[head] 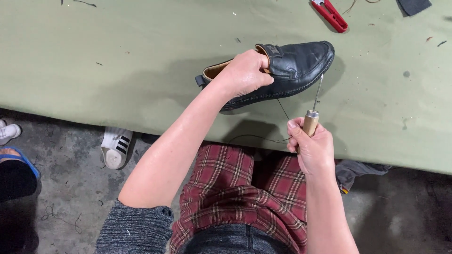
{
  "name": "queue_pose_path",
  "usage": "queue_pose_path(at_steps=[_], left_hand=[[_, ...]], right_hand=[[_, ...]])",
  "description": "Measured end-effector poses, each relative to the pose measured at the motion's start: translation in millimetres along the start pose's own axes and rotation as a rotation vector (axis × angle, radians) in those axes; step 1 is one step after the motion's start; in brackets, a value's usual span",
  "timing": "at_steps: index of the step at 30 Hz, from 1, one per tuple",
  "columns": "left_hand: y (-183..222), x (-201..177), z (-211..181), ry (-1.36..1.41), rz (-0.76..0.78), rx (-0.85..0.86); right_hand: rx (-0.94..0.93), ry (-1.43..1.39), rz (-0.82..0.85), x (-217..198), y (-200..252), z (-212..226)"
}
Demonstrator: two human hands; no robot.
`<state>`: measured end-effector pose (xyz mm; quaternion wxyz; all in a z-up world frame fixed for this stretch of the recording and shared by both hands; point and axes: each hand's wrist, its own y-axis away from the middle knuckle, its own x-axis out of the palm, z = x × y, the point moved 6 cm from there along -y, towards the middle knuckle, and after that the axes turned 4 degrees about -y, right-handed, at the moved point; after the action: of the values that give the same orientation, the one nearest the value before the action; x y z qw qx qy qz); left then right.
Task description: Hand-sewing a leather shoe using an awl and thread at a repair bench.
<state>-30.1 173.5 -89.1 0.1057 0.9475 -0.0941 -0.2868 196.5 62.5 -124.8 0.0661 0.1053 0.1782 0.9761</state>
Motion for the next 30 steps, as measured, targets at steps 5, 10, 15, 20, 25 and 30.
queue_pose_path(at_steps=[5,10,15,20,25,30], left_hand=[[3.3,6.9,-7.3,0.017,0.031,-0.011],[-0.2,16.0,2.2,-0.023,0.041,-0.018],[-7.7,22.8,14.5,-0.083,0.039,0.005],[-9.3,30.1,19.3,-0.104,0.056,-0.031],[-2.5,30.3,10.5,-0.088,0.059,0.023],[-10.0,45.2,21.2,-0.186,0.064,0.043]], right_hand=[[-0.014,0.054,-0.017,-8.0,10.6,1.0],[-0.023,0.084,-0.039,-16.1,16.7,-0.5],[-0.031,0.137,-0.051,-17.8,25.5,5.6],[-0.045,0.195,-0.073,-24.4,34.2,4.4],[-0.078,0.23,-0.086,-30.2,38.0,3.1],[-0.114,0.254,-0.101,-34.3,40.5,16.9]])
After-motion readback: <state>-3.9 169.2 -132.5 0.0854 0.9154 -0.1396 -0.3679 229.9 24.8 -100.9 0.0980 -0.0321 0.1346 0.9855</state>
